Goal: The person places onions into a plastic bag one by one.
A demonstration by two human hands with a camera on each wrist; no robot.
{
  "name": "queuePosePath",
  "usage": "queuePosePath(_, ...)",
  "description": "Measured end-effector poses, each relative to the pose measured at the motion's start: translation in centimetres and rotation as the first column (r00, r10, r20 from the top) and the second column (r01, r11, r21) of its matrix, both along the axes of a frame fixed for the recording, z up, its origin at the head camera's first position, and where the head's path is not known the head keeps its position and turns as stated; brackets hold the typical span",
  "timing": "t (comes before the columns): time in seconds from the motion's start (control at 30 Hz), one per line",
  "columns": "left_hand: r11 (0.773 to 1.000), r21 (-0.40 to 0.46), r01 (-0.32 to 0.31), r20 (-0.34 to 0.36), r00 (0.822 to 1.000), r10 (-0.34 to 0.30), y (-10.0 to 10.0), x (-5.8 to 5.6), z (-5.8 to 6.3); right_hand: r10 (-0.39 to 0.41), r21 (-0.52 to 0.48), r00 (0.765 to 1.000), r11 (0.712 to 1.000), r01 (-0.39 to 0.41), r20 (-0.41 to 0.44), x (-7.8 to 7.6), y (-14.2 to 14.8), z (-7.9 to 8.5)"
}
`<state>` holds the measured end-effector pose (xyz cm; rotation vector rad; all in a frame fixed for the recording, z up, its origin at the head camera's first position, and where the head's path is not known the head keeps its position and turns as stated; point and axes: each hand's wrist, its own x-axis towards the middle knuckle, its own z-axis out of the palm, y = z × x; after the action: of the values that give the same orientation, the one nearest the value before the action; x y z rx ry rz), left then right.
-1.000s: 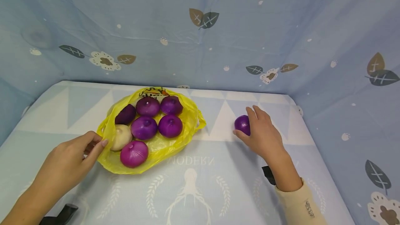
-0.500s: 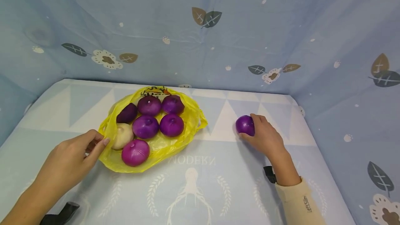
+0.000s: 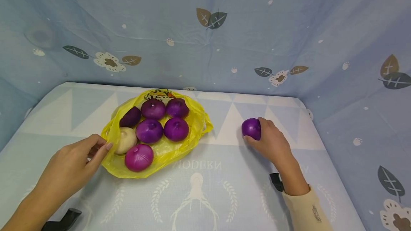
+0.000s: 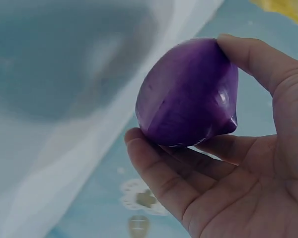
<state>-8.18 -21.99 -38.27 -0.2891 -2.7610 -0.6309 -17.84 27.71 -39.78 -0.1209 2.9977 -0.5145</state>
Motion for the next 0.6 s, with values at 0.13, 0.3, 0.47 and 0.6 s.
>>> queuePosePath(0.13,1.0,-0.001,-0.004,-0.001,1.0,0.004,0.0,0.0,0.0,0.038,-0.022,0.998,0.999,-0.039,-0.052,0.7,-0.7,1.5)
queuePosePath(0.3,1.0,-0.003,-0.006,0.003,1.0,0.006,0.0,-0.1,0.0,0.098,-0.039,0.989,0.994,-0.103,-0.107,1.7,-2.2,3.6)
queuePosePath(0.47,1.0,0.001,-0.006,0.006,1.0,0.006,0.0,-0.1,0.0,0.147,-0.03,0.982,0.988,-0.151,-0.119,2.6,-4.1,5.5)
queuePosePath(0.6,1.0,0.0,-0.005,0.01,1.0,0.005,0.0,-0.2,0.0,0.207,-0.026,0.967,0.977,-0.213,-0.147,3.1,-5.8,6.8)
